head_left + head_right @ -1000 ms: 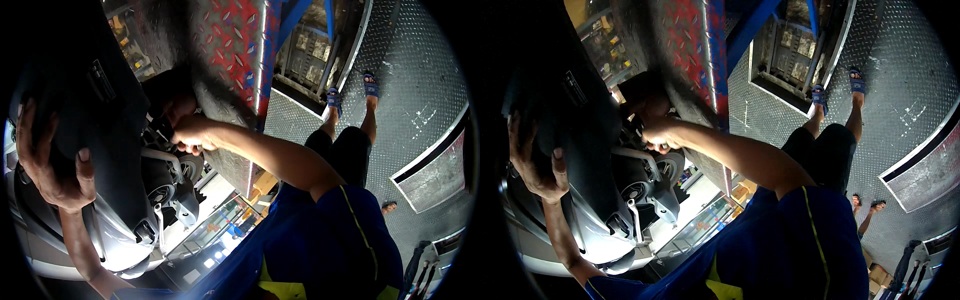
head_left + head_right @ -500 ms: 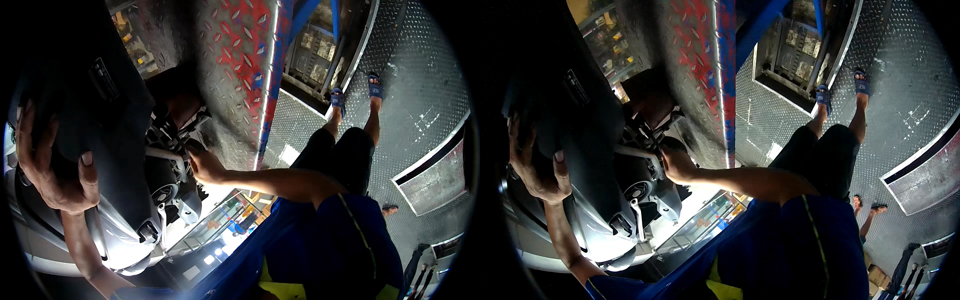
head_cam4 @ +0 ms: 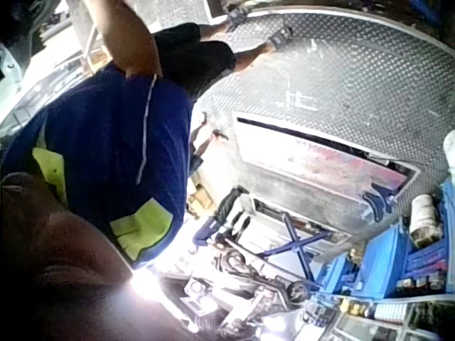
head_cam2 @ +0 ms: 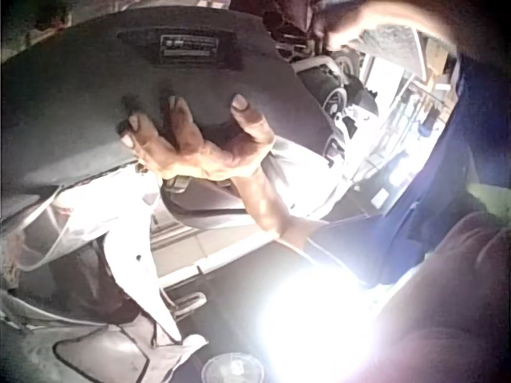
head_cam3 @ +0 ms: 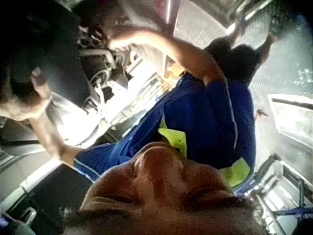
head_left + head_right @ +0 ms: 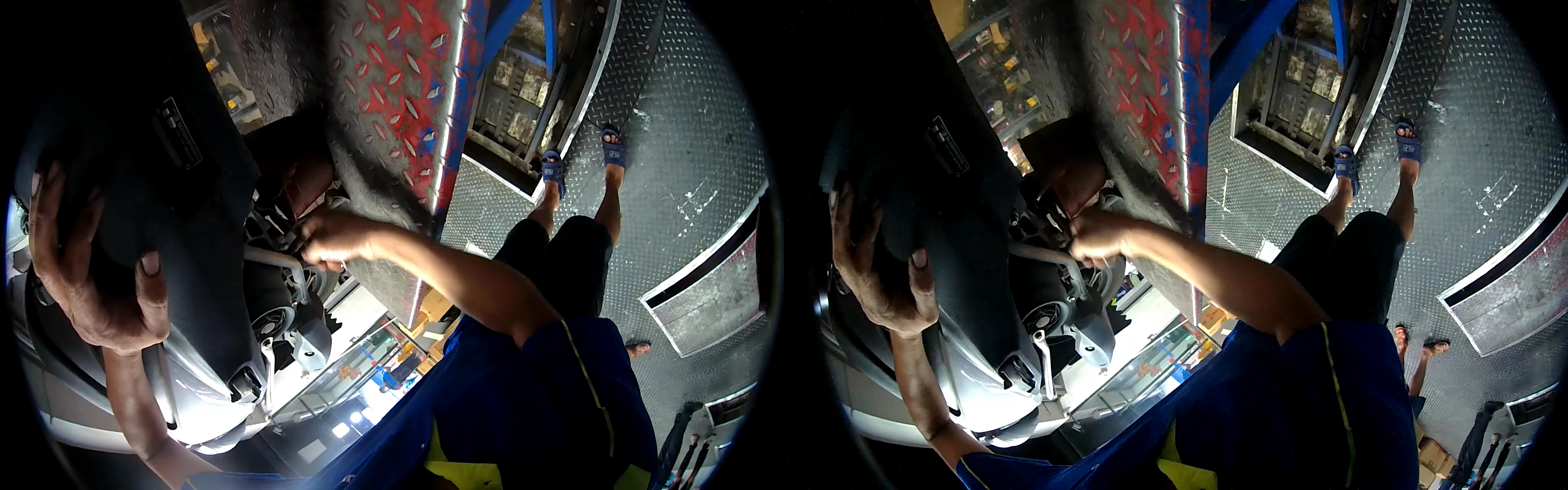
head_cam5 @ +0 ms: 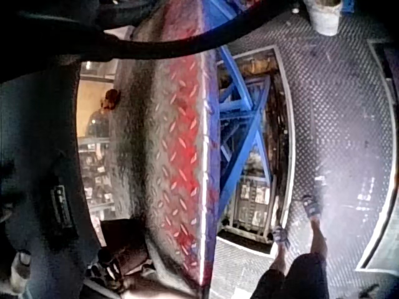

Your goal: The person uses a wrench and an impact driver to remove bolts and parts from the side of a white scooter on a lift in a shop.

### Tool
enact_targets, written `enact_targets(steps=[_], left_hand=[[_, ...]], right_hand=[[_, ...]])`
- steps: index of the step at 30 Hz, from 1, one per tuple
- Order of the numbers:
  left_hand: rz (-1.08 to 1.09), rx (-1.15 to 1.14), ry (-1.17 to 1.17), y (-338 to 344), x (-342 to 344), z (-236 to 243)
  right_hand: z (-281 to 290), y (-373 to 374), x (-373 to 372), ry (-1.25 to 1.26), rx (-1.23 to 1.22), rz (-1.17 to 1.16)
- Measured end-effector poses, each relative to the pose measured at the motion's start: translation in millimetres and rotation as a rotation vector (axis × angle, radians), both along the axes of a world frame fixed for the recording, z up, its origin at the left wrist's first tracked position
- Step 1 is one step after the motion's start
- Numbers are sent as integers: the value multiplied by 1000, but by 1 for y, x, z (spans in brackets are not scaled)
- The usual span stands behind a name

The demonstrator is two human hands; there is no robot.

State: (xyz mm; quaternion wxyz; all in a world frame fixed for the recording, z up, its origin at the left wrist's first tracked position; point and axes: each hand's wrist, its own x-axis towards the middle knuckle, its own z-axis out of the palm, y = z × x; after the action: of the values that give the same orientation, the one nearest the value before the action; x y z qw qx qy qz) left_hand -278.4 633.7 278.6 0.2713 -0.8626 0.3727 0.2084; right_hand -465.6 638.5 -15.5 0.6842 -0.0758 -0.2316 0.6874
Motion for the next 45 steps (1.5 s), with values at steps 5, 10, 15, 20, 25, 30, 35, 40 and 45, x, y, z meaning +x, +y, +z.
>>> enact_targets(steps=[5, 10, 15, 20, 25, 30, 35, 40, 45], left_hand=[[36, 15, -18, -19, 2, -11], [27, 21, -17, -12, -6, -6], [-39, 9, -33, -6, 10, -9], [27, 8, -27, -12, -5, -6], [2, -5, -14, -10, 2, -7], [-46, -27, -31, -7, 17, -15], [35, -10, -31, -11, -3, -6], [43, 5, -35, -13, -6, -6], [12, -17, -33, -9, 1, -10]], right_hand=[[41, 2, -150, -535, -414, -918], [32, -25, -73, 497, -242, 90], [12, 8, 28, 293, -223, 77], [-2, 14, 39, 46, 46, 124], [33, -5, -75, -446, -288, -406], [43, 19, -104, -101, -440, -749], [25, -4, -84, -226, -264, -561], [34, -21, -81, -307, -347, -687], [21, -26, -41, 496, -197, 98]])
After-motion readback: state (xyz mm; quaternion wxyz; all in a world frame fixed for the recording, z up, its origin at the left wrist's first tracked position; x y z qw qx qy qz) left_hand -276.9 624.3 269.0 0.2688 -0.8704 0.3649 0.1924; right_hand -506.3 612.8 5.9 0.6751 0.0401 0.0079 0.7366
